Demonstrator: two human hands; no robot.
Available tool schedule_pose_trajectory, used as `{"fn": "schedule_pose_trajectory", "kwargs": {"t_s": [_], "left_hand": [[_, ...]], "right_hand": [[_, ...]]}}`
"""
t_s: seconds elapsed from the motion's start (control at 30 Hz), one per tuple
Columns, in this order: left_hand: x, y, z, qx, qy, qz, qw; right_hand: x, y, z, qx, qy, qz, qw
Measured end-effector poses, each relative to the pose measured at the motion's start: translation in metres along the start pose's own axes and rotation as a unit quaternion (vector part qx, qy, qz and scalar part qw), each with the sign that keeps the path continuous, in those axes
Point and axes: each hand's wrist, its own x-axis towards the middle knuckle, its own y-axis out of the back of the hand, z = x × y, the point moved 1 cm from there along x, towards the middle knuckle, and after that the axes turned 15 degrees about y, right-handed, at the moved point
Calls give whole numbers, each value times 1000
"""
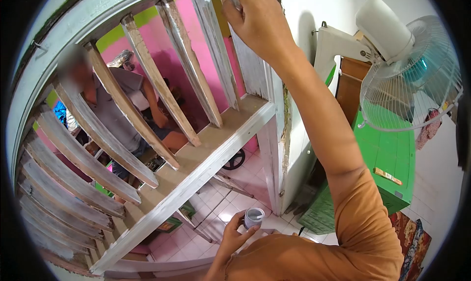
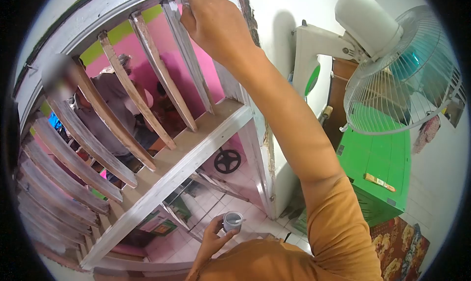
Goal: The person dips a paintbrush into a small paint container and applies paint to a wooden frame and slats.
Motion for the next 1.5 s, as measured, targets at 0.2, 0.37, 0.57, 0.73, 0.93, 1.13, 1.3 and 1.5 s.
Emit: {"fn": "schedule_pose_trajectory", "kwargs": {"t_s": [0.2,0.37,0.57,0.73,0.93,1.13,1.3,1.5], "left_hand": [[0,2,-11,8,-24,15,1000],[-7,2,-3,8,28,10,1000],[-10,-3,-1,7,20,31,999],[-10,-5,-4,8,3,45,999],[-16,-13,2,11,38,48,998],[-17,-21,-3,8,41,63,997],[-16,-24,-8,0,50,68,996],[-15,-35,5,13,63,76,995]], "right_hand": [[-35,-3,-16,-23,34,139,989],[-22,-16,-7,-47,32,75,996],[-19,-5,-10,-25,31,142,989],[-27,-7,-16,-25,6,89,996],[-6,-19,7,-24,25,50,998],[-17,17,-20,5,21,104,994],[-19,-9,3,12,-14,-15,1000],[-19,4,-7,28,28,85,996]]}}
